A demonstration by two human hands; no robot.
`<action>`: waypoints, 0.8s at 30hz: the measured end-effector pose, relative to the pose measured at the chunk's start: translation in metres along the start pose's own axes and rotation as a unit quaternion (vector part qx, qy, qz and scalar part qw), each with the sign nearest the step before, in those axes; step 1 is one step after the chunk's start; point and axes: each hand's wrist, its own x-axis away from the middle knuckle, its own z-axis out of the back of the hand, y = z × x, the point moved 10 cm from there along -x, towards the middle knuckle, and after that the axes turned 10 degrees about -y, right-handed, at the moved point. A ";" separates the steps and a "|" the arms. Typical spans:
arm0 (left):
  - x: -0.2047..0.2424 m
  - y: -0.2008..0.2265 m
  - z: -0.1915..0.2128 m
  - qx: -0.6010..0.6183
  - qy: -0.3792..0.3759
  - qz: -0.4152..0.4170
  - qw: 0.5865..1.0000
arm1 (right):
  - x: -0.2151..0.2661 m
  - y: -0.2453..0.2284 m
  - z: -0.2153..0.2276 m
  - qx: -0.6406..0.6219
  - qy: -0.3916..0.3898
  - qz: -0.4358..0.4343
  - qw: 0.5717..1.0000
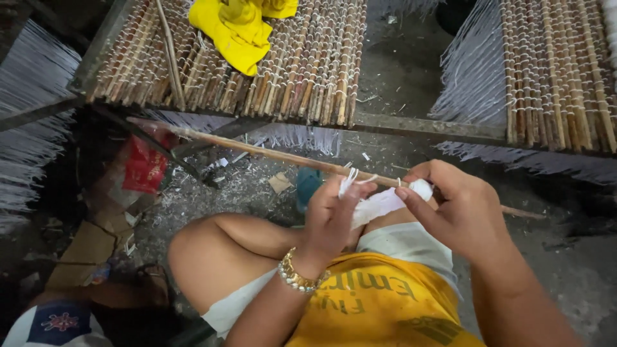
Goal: Wrapping and securing white thread loops onto a wooden stick
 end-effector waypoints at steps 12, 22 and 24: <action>0.008 0.028 0.047 -0.232 0.066 -0.061 0.968 | -0.004 -0.011 0.008 0.134 -0.037 0.070 0.988; 0.001 -0.001 0.050 -0.021 0.033 -0.048 0.998 | 0.000 0.003 0.016 0.117 0.004 0.010 0.993; -0.002 0.008 0.044 0.187 -0.013 -0.125 0.974 | 0.001 0.005 0.017 0.124 0.017 0.002 0.992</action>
